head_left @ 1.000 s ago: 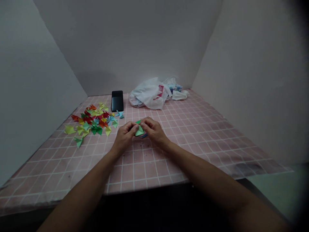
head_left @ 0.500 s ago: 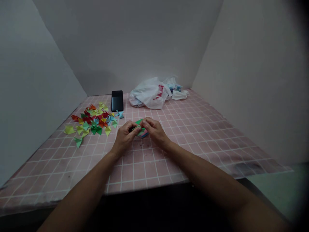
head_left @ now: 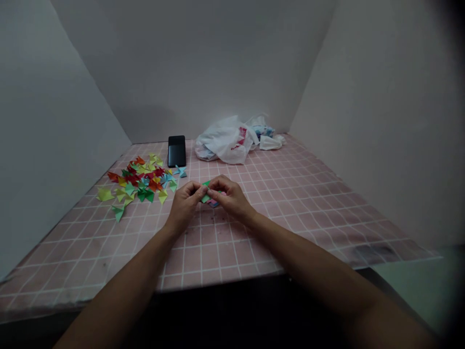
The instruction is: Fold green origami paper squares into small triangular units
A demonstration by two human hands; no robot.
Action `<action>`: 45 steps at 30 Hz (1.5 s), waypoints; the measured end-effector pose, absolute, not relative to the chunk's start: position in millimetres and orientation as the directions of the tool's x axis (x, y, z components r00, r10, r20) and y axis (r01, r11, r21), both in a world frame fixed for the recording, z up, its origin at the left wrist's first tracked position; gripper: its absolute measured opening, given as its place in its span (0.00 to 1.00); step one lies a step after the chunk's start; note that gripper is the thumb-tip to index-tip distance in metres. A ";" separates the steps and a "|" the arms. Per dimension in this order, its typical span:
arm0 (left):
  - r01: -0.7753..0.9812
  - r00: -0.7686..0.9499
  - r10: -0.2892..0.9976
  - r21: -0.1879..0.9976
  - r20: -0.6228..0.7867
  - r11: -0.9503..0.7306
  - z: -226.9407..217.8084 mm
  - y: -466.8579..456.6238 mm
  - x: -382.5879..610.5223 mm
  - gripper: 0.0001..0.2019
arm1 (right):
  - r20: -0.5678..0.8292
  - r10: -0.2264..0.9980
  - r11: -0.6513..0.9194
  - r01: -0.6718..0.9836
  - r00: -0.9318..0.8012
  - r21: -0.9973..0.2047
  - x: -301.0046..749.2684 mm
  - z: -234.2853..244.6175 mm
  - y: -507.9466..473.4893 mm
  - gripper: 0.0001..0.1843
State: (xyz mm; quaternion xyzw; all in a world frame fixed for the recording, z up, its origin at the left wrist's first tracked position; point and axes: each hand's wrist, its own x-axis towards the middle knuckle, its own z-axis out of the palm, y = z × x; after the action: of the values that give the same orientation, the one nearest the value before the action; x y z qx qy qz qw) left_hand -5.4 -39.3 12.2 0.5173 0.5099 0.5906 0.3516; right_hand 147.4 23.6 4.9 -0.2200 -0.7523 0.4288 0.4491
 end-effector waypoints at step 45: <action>-0.102 -0.133 0.981 0.982 0.143 -0.157 8.2 -34.6 -8.7 0.11 | -0.029 0.825 -0.255 -0.325 -0.565 -0.911 144.4 5.1 25.8 0.07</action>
State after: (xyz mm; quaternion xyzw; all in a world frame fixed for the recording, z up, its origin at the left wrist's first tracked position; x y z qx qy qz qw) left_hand -8.7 -34.6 8.2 0.4753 0.4623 0.5938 0.4559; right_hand 144.4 25.8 5.1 -0.2635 -0.4740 0.7469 0.3848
